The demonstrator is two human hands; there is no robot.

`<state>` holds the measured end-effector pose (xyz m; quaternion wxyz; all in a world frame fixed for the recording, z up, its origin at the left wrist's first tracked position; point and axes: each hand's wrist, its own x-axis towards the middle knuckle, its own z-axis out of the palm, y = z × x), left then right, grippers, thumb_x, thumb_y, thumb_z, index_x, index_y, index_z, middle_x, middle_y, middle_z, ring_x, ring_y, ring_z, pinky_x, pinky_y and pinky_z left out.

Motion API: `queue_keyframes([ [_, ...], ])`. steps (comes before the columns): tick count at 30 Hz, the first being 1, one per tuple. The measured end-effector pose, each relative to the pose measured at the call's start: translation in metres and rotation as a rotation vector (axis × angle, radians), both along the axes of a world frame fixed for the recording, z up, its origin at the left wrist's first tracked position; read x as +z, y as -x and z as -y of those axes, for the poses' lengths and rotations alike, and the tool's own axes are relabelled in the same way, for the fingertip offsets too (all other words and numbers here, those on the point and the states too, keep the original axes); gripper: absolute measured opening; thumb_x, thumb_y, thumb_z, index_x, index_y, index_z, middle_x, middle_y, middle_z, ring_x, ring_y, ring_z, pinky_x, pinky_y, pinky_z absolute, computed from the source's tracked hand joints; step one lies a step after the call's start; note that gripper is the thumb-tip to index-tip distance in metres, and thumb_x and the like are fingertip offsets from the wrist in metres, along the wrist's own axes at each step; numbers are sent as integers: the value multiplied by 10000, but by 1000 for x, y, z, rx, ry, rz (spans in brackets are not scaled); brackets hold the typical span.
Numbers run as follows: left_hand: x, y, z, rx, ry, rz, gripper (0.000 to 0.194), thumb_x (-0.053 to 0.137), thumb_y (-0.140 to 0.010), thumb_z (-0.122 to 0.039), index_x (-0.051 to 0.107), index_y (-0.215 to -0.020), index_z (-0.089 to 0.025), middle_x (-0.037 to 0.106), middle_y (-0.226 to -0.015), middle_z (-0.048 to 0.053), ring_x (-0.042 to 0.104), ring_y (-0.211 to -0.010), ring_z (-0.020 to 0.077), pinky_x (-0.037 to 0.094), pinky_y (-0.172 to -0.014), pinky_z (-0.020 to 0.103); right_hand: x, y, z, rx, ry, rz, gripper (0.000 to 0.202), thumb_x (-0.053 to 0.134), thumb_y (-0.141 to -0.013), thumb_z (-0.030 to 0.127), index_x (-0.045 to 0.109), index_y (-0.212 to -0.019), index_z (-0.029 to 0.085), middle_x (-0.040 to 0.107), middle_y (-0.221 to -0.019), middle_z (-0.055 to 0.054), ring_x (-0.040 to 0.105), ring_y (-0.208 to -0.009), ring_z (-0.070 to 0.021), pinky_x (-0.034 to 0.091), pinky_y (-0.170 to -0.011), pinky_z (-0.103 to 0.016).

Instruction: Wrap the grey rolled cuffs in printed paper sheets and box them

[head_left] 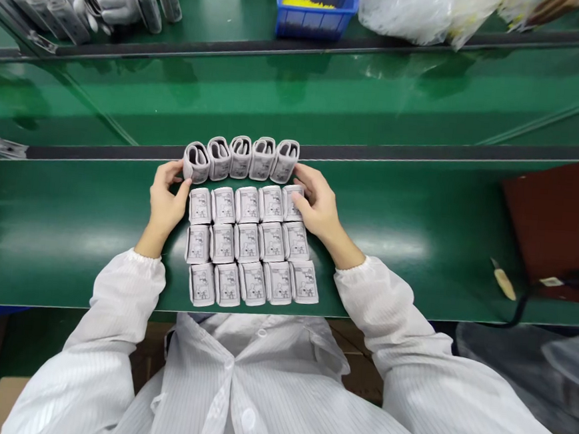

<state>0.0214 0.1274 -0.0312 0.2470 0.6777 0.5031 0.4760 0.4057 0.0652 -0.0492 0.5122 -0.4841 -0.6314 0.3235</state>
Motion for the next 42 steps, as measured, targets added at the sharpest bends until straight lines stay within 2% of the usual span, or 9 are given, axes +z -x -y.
queue_keyframes([
  [3, 0, -2, 0, 47, -27, -65, 378, 794, -1034, -546, 659, -1245, -262, 786, -1410, 129, 763, -1371, 300, 652, -1086, 461, 0, 2, 1, -46, -17, 19, 586, 718, -1043, 618, 676, -1562, 349, 701, -1616, -104, 679, -1511, -378, 572, -1325, -633],
  [7, 8, 0, 6, 147, -70, -91, 221, 728, -1054, -454, 645, -1078, -251, 766, -1112, 76, 739, -1024, 230, 611, -893, 391, 5, 3, 4, -207, -34, 121, 230, 735, -1006, 474, 754, -1149, 295, 804, -1234, -97, 768, -1152, -331, 677, -1020, -546],
  [9, 14, 3, 10, 19, -36, -169, 231, 648, -1100, -471, 675, -1068, -243, 753, -1018, 55, 696, -908, 212, 586, -863, 393, 8, 2, 5, -238, -26, 184, 156, 729, -987, 429, 743, -1037, 282, 776, -1073, -73, 719, -941, -276, 641, -863, -472],
  [11, 20, 7, 13, -182, -5, -309, 325, 598, -1131, -534, 717, -1058, -241, 784, -1035, 66, 697, -967, 239, 574, -937, 435, 10, 2, 6, -234, -6, 218, 133, 723, -979, 406, 741, -999, 277, 732, -983, -51, 650, -829, -239, 581, -786, -433],
  [13, 24, 9, 16, -304, 1, -398, 411, 567, -1146, -605, 720, -1026, -243, 801, -1066, 79, 691, -1053, 269, 554, -1016, 475, 9, 2, 6, -226, 2, 222, 125, 725, -978, 403, 726, -973, 278, 678, -919, -32, 605, -790, -225, 536, -754, -419],
  [19, 24, -1, 21, -218, -85, -246, 416, 506, -1181, -631, 631, -1061, -253, 713, -1051, 69, 666, -962, 221, 560, -896, 405, 6, 3, 11, -231, -72, 100, 177, 764, -981, 441, 672, -968, 291, 654, -1002, -48, 547, -735, -204, 446, -612, -383],
  [28, 20, -9, 24, -171, -263, -64, 385, 427, -1232, -440, 644, -975, -254, 702, -913, 54, 679, -853, 200, 545, -793, 384, 2, 4, 12, -177, 39, -7, 276, 798, -963, 517, 628, -975, 300, 643, -963, -20, 437, -526, -126, 291, -458, -338],
  [37, 20, -12, 25, -145, -324, -62, 344, 471, -1224, -378, 679, -983, -248, 734, -916, 49, 704, -861, 185, 544, -779, 372, -2, 2, 12, -197, 43, 1, 245, 802, -948, 492, 642, -981, 309, 665, -994, -43, 493, -577, -164, 350, -488, -359],
  [42, 23, -13, 27, -109, -257, -87, 430, 429, -1229, -490, 661, -956, -253, 743, -907, 61, 708, -859, 202, 553, -795, 406, -1, 3, 12, -208, 59, 12, 277, 796, -947, 542, 639, -984, 317, 663, -988, -47, 514, -596, -183, 368, -503, -373],
])
